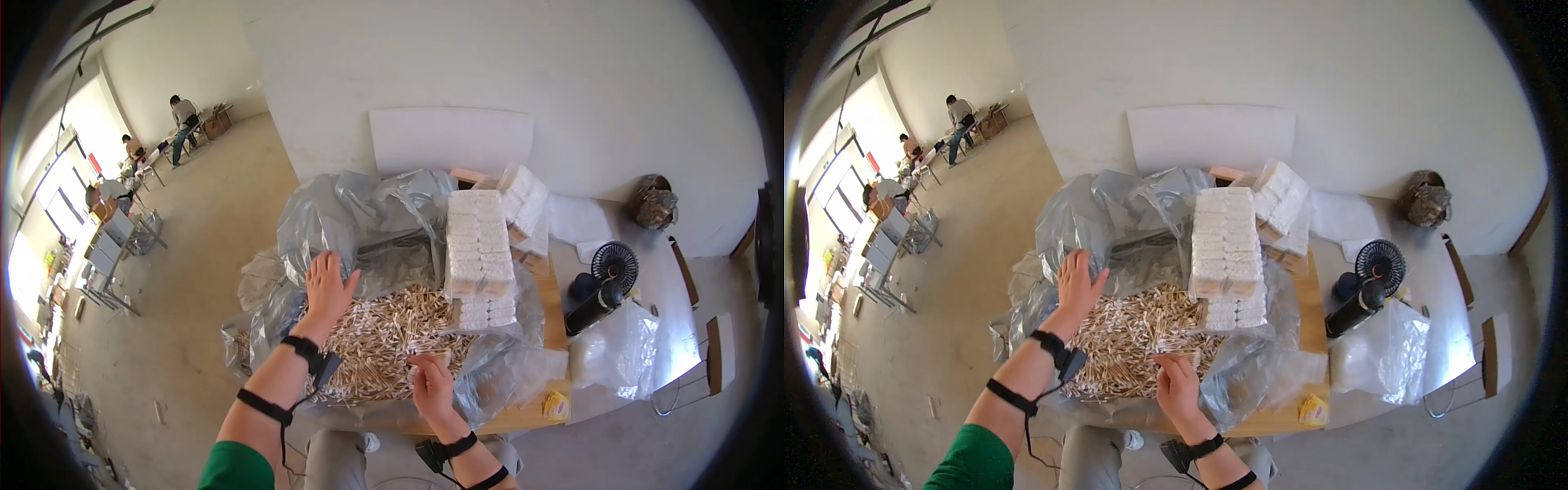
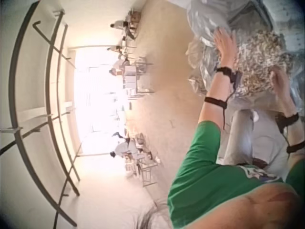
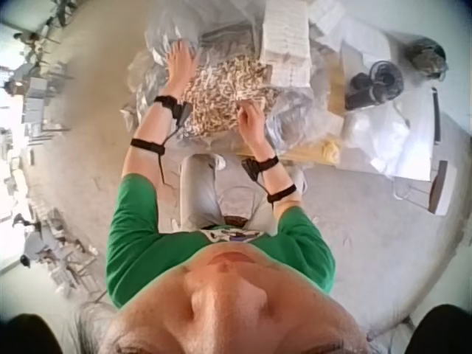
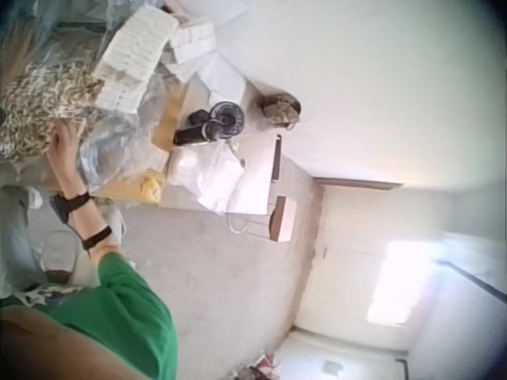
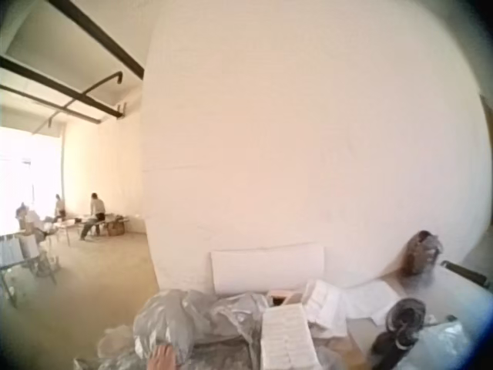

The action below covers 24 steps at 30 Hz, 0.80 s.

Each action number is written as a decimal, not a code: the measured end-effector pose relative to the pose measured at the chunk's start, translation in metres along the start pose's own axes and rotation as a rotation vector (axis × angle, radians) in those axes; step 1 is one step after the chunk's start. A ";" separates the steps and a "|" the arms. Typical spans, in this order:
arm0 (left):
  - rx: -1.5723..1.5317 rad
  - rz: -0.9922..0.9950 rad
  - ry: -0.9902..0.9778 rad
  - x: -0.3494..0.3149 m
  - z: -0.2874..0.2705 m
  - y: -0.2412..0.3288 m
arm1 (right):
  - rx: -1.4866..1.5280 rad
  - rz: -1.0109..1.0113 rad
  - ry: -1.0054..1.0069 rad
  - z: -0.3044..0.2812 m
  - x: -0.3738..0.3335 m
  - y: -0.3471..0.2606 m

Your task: The person sorts cotton swabs from a large plastic-lined bag, places them into small plastic bags, and stacks the filled bags into cardboard boxes by hand.

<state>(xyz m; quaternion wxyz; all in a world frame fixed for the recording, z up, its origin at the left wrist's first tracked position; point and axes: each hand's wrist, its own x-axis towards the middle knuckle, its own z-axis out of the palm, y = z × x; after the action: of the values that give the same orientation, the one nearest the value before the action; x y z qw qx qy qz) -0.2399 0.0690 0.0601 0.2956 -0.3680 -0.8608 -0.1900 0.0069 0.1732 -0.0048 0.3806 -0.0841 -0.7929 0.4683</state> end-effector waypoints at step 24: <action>-0.884 -0.375 0.150 0.279 -0.212 -0.062 | 0.131 0.010 0.020 -0.048 -0.010 0.006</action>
<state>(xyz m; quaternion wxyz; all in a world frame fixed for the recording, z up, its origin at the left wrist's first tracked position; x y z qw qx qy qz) -0.3623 0.0587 0.3937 0.1329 -0.2824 -0.7255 -0.6133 0.0451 0.2041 -0.0014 0.3911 -0.0675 -0.7561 0.5204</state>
